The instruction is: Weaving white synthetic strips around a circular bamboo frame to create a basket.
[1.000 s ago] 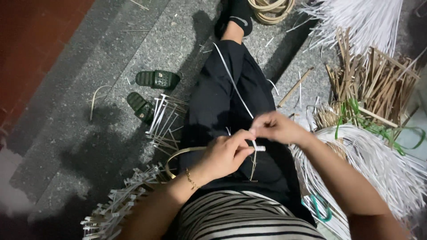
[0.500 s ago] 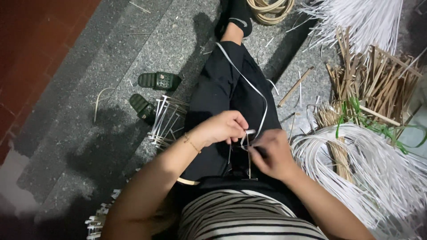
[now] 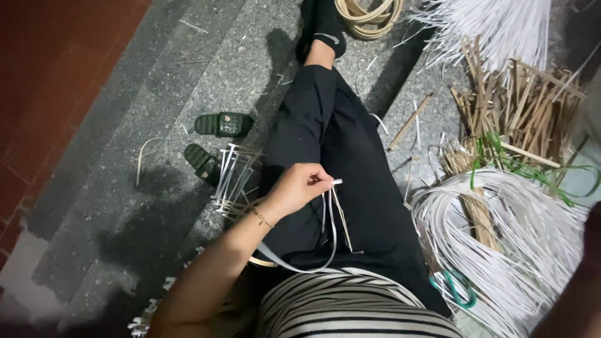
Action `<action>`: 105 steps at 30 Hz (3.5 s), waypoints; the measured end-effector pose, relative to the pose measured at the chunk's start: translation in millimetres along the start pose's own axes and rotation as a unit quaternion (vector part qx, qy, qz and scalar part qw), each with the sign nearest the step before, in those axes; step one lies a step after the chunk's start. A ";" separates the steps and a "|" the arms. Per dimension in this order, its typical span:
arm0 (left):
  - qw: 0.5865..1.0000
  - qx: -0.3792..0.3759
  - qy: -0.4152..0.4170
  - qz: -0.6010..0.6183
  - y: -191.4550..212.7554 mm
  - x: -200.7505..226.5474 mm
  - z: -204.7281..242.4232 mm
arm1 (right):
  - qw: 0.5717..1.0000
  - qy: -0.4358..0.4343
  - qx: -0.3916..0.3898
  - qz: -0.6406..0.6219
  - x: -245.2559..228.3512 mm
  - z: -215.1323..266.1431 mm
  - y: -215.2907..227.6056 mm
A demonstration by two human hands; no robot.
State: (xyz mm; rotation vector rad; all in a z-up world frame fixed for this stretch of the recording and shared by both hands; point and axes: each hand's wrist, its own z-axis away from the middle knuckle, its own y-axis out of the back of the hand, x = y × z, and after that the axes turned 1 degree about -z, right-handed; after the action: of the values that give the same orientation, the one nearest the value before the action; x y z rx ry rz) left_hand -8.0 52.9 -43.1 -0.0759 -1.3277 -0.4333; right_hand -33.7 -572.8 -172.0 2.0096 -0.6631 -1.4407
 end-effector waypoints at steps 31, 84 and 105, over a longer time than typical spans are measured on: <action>0.999 -0.025 -0.014 0.041 -9.6 -2.7 -1.0 | 0.939 -0.307 -0.152 -0.021 25.1 -37.5 43.4; 0.903 0.141 -0.271 -0.303 -27.5 49.0 38.0 | 0.851 -0.205 -0.481 -0.035 -364.2 -190.3 -181.6; 0.963 0.084 -0.076 -0.243 45.3 90.9 30.5 | 0.804 -0.234 0.136 -0.529 118.0 62.7 -15.4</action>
State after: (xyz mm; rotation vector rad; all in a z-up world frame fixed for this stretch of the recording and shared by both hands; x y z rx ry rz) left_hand -4.5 79.7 59.5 0.3744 -1.5303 -0.7378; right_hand -57.6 -652.6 -277.6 2.3758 0.2136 -2.6620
